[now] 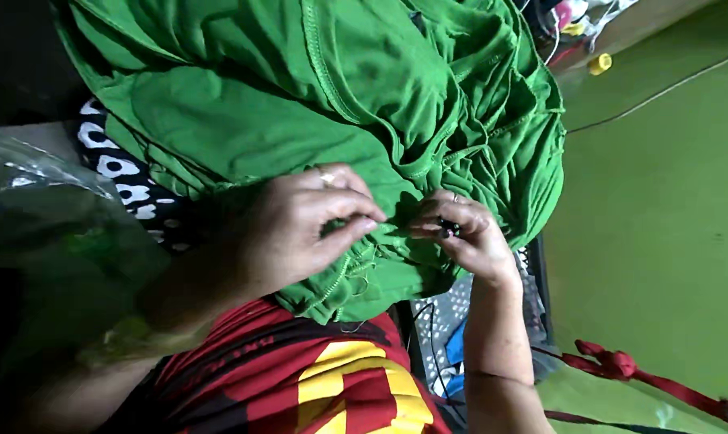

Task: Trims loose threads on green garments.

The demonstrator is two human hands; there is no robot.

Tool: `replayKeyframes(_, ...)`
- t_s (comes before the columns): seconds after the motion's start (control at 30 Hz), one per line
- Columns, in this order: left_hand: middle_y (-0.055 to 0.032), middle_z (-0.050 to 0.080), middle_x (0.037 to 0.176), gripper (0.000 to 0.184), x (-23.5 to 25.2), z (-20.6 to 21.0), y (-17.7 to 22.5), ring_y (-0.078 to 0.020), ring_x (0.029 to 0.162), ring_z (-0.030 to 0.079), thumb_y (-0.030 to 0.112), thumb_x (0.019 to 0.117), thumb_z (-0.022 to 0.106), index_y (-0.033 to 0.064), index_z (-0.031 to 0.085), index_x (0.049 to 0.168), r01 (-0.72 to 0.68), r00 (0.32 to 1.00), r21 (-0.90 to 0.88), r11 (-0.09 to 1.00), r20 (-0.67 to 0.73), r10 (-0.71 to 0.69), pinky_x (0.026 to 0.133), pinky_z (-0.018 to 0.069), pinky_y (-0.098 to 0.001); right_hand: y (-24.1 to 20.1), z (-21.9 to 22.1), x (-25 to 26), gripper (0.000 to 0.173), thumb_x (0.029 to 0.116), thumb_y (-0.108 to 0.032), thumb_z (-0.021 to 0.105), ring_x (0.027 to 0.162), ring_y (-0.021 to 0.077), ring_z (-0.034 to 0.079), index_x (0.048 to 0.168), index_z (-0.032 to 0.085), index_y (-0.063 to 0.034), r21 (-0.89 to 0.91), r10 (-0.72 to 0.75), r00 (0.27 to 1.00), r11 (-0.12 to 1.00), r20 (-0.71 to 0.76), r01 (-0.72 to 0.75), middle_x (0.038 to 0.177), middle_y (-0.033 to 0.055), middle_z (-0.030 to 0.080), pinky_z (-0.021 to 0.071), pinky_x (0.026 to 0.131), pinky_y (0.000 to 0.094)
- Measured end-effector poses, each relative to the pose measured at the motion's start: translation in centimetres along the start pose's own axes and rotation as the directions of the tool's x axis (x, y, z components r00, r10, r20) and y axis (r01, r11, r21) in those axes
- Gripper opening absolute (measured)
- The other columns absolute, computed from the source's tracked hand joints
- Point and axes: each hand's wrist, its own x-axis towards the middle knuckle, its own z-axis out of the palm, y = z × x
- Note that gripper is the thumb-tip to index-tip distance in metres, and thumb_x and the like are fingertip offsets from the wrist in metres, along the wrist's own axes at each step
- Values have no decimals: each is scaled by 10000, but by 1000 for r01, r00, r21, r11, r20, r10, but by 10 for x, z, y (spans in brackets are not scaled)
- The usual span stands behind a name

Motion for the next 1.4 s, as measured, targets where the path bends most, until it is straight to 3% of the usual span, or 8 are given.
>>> replayKeyframes(0.17,-96,713,1059,353,24,24,2,-269,1018,663,330,865,724,73,772,1101,-29,966,98,995,259,2,922,517,-434,-7,-16,9,107,938,-46,633,937,22,621,925,703,34,-18,-37,998,999,-48,36,964,63,670,512,853,158)
replayKeyframes(0.3,6,690,864,165,31,29,1,-17,755,615,233,945,699,85,770,953,103,985,-75,992,146,-91,695,508,-158,-13,-11,18,86,907,-21,651,831,37,591,916,702,47,-78,-18,991,997,-136,8,918,85,654,488,754,149)
replayKeyframes(0.5,89,637,757,140,38,26,-12,51,616,520,239,1012,643,130,731,1011,339,937,-202,919,153,-313,570,425,-122,-1,-24,1,307,966,-169,625,802,-8,578,1204,537,2,52,293,954,956,-67,-290,957,-11,605,503,707,162)
replayKeyframes(0.6,100,671,806,107,39,27,-10,78,690,584,173,1007,633,101,711,1012,348,937,-279,895,120,-327,648,487,-95,-5,-27,-9,240,954,-135,602,750,-13,608,1176,600,-42,142,373,927,917,27,-373,950,-23,666,510,629,151)
replayKeyframes(0.7,57,694,882,103,36,29,-3,59,758,625,127,1009,623,63,704,1015,292,956,-280,914,72,-283,710,521,-95,2,-27,-4,210,948,-109,625,806,-37,620,1141,640,-25,206,309,941,920,137,-333,934,-58,669,528,711,139)
replayKeyframes(0.93,-19,661,947,140,32,28,-7,0,807,598,156,981,663,52,754,1005,82,997,-116,990,19,-80,719,491,-116,1,-27,15,169,954,-53,621,836,-33,626,1120,635,-28,236,219,948,932,232,-274,935,-52,669,535,762,147)
replayKeyframes(1.13,-29,640,968,123,29,28,-6,4,755,608,123,990,646,48,739,1020,109,994,-144,984,46,-103,677,523,-108,1,-25,20,129,983,-41,597,824,-12,660,1094,654,-7,207,182,947,949,264,-240,920,-21,714,551,758,159)
replayKeyframes(1.4,54,636,943,171,24,-11,-9,48,766,602,184,1081,492,62,610,1057,207,961,-238,949,-134,-243,707,527,-125,-2,-23,10,291,950,-173,650,768,-36,565,1183,563,-22,118,212,976,969,44,-216,932,-55,608,493,669,133)
